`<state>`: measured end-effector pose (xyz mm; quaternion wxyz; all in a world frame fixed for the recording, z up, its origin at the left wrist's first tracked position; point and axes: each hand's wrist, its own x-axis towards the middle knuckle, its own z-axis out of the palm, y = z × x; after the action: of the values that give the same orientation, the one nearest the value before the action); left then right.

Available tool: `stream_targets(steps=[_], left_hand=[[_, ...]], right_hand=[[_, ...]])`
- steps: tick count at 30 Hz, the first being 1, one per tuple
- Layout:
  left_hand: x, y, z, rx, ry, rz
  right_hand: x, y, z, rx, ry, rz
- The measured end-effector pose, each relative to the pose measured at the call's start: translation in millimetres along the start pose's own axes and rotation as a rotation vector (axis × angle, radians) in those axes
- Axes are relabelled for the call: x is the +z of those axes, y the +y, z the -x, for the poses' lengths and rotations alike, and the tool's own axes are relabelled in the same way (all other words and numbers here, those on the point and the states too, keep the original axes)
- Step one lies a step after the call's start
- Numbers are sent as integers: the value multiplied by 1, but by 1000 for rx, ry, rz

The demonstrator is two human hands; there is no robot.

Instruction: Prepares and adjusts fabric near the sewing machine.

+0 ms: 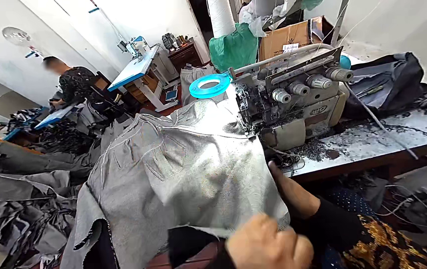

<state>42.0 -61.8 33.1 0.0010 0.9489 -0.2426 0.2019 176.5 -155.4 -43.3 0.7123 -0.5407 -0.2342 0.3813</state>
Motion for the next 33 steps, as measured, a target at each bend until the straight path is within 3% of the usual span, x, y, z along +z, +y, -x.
stream_targets(steps=[2, 4, 5, 8, 9, 11, 13, 16, 21, 27, 30, 33], left_hand=[[51, 21, 34, -93, -268, 231], [53, 31, 58, -415, -447, 532], [42, 33, 70, -576, -325, 555], [10, 12, 113, -1041, 419, 271], [1, -6, 124, -1190, 531, 246], [-3, -42, 144, -1490, 541, 457], [15, -65, 144, -1629, 567, 723], [28, -78, 122, -1633, 678, 931], [-12, -118, 117, -1554, 723, 763], [-66, -160, 89, -1477, 499, 704], [-82, -168, 75, -1432, 490, 712], [-83, -152, 80, -1361, 516, 789]], right_hand=[[-8, -8, 2, 78, 19, -41], [-12, -10, 1, 88, 100, 49], [-16, -9, 2, 74, 109, 145], [-13, -2, 12, -126, 140, 560], [-6, 2, 15, -261, 195, 697], [7, 12, 18, -501, 283, 885], [11, 13, 20, -594, 325, 937], [3, 7, 27, -601, 339, 939], [6, 21, 18, -523, 289, 824], [8, 10, -10, -275, 167, 407], [13, 10, 1, -245, 124, 281], [17, 17, 17, -299, 143, 157]])
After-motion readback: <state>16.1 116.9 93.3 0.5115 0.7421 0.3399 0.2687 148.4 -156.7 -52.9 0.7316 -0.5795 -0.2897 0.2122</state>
